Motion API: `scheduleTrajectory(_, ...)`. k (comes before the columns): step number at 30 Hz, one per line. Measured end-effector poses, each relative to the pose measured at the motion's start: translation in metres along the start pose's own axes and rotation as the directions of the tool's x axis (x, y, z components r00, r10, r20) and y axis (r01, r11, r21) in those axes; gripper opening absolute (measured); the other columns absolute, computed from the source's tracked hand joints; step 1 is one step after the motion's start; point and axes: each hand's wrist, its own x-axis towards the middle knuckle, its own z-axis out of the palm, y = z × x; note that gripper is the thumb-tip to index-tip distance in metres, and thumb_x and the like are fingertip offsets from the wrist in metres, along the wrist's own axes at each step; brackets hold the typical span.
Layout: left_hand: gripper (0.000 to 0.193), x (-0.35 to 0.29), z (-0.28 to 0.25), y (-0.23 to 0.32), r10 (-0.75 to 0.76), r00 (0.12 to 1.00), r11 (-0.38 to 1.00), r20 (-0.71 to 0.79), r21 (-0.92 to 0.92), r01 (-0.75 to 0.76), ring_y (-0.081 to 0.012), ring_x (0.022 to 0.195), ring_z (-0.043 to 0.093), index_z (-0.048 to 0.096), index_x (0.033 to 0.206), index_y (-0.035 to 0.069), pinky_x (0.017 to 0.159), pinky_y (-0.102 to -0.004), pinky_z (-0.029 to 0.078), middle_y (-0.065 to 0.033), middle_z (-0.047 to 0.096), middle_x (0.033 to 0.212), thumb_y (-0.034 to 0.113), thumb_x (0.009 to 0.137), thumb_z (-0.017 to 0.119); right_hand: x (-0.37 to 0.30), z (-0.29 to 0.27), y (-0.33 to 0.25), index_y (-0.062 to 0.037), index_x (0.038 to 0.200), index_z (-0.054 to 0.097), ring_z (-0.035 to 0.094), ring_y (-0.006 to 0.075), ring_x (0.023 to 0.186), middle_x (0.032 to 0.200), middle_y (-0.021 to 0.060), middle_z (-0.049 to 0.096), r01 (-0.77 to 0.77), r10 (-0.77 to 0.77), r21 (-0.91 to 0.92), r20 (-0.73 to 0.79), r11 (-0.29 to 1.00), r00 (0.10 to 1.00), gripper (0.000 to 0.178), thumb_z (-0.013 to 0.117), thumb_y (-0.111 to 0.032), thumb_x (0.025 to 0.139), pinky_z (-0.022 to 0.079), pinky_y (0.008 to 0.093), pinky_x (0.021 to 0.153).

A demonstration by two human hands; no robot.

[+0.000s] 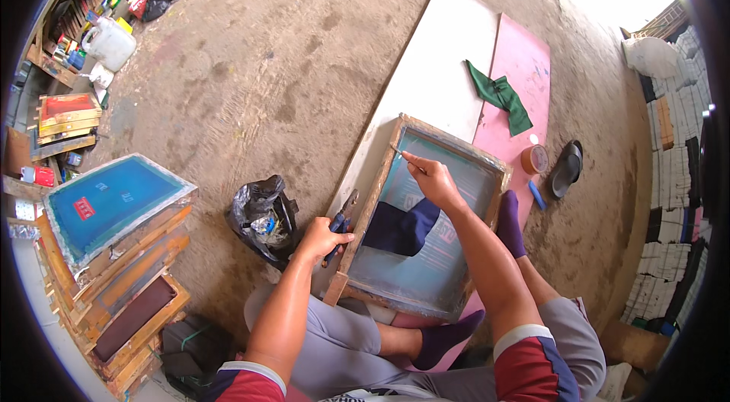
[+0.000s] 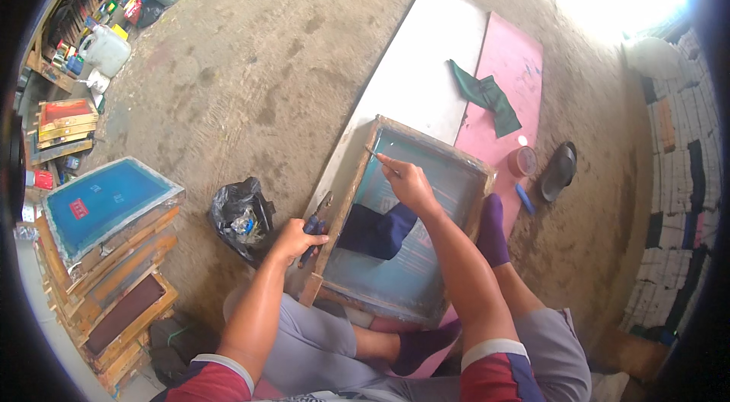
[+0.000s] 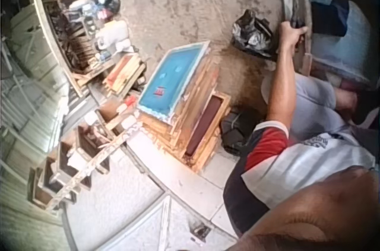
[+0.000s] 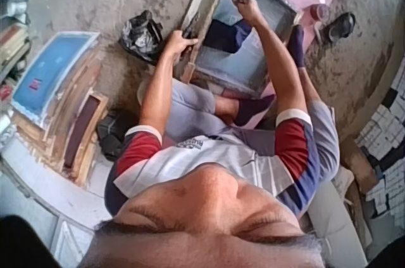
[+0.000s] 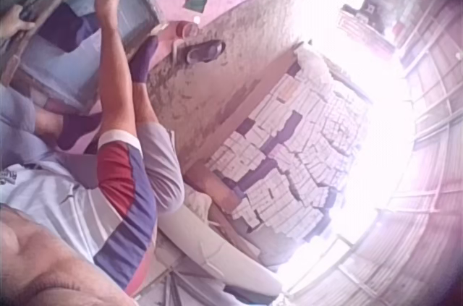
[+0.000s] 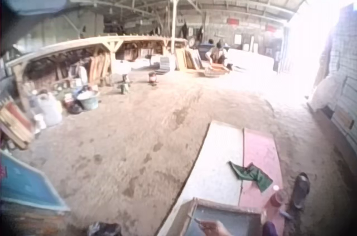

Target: The person sits on the floor and uses pliers and a small tool to remove staples and adjust the mesh on a screen frame. They repeatedly pry and pull at the frame edges, occasionally switching tools, while working on a single frame placed on a pink board.

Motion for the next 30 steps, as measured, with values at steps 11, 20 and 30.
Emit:
scheduleTrajectory(11, 0.017, -0.007, -0.004, 0.000, -0.032, 0.999, 0.999, -0.026, -0.014, 0.032, -0.0137, 0.060, 0.065, 0.073, 0.094, 0.002, 0.055, -0.0305, 0.049, -0.0053, 0.070, 0.074, 0.006, 0.082, 0.085, -0.008, -0.020, -0.067, -0.0184, 0.143, 0.065, 0.067, 0.0300, 0.105, 0.121, 0.0131, 0.070, -0.420, 0.404, 0.060, 0.178, 0.905, 0.897, 0.039, 0.059, -0.027, 0.106, 0.052, 0.0409, 0.090)
scheduleTrajectory(20, 0.021, -0.001, -0.006, -0.012, 0.041, 0.999, 0.999, -0.035, 0.028, -0.040, -0.0145, 0.055, 0.065, 0.073, 0.092, 0.000, 0.051, -0.0310, 0.050, -0.0067, 0.069, 0.069, 0.010, 0.081, 0.088, -0.001, -0.016, -0.084, -0.0204, 0.137, 0.069, 0.067, 0.0432, 0.115, 0.119, 0.0220, 0.072, -0.284, 0.282, -0.199, -0.038, 0.938, 0.959, 0.036, 0.058, -0.023, 0.103, 0.054, 0.0484, 0.097)
scheduleTrajectory(30, 0.020, 0.000, -0.005, -0.019, 0.041, 0.996, 0.998, -0.083, 0.059, -0.036, -0.0137, 0.057, 0.066, 0.073, 0.091, -0.002, 0.052, -0.0314, 0.051, -0.0079, 0.070, 0.070, 0.008, 0.080, 0.087, 0.011, -0.020, -0.123, -0.0173, 0.137, 0.069, 0.066, 0.0416, 0.117, 0.121, 0.0237, 0.071, -0.359, 0.417, -0.426, 0.050, 0.831, 0.907, 0.035, 0.059, -0.024, 0.104, 0.053, 0.0446, 0.099)
